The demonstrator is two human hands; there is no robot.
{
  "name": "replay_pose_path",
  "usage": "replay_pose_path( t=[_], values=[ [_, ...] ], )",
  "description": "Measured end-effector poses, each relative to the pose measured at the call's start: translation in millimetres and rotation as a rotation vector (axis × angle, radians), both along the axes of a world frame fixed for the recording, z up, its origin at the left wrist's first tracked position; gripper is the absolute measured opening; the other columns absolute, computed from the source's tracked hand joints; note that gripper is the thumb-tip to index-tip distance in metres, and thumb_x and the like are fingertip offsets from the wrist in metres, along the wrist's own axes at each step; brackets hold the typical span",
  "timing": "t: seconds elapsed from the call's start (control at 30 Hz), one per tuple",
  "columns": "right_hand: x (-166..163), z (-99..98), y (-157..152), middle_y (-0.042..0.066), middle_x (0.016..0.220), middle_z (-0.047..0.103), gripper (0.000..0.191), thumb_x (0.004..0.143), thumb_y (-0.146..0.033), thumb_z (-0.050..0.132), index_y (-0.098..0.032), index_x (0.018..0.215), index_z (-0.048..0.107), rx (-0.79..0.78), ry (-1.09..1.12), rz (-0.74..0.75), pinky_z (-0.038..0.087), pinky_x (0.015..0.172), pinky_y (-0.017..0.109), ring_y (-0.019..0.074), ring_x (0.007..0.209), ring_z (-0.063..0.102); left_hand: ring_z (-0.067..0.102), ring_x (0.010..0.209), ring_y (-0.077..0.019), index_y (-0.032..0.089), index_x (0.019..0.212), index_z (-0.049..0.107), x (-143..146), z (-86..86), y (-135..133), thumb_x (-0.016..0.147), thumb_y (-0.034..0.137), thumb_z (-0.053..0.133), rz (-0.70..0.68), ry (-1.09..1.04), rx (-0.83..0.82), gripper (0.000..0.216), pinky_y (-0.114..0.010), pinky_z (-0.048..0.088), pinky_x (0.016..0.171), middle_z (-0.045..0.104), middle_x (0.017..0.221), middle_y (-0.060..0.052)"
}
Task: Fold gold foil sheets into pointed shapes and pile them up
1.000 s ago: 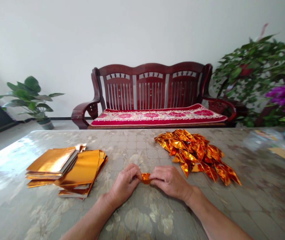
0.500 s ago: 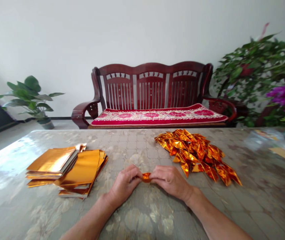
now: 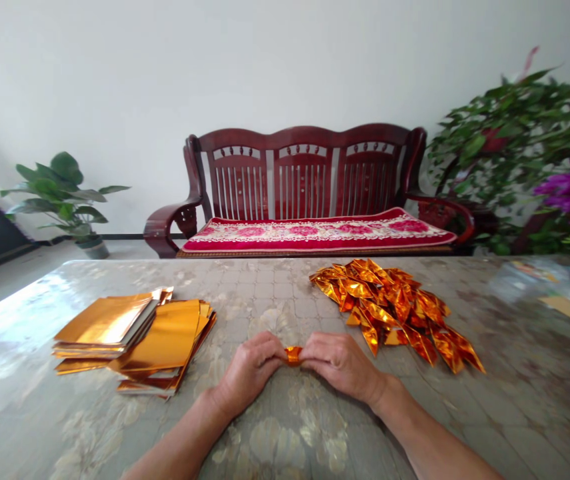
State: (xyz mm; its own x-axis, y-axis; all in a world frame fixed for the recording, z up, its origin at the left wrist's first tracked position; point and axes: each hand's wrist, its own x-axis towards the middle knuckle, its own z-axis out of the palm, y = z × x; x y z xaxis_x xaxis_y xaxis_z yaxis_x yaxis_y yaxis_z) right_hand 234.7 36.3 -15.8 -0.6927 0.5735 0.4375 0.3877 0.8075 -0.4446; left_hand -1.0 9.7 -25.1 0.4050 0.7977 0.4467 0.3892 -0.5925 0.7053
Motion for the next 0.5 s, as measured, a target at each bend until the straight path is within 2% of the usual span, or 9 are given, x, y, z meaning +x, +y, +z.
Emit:
replay_pose_path(
  t=[0.27,0.5],
  values=[
    [-2.7,0.7,-1.6,0.001,0.085,0.069,0.014,0.096,-0.025,0.059,-0.023,0.097,0.073,-0.004,-0.002,-0.002,0.045,0.072,0.022,0.0133,0.077,0.064,0.063,0.079,-0.0126,0.019,0.083,0.073,2.1,0.2,-0.7,0.092,0.02,0.061,0.018,0.053,-0.012,0.015,-0.02,0.047,0.074,0.066,0.082,-0.002],
    [-2.8,6.8,-3.6,0.001,0.088,0.07,0.017,0.097,-0.028,0.058,-0.025,0.103,0.074,-0.029,-0.049,0.0,0.046,0.075,0.022,0.0142,0.082,0.065,0.063,0.077,-0.012,0.021,0.087,0.073,1.3,-0.4,-4.5,0.094,0.022,0.06,0.063,0.086,-0.015,0.015,-0.019,0.046,0.072,0.065,0.081,-0.001]
  ],
)
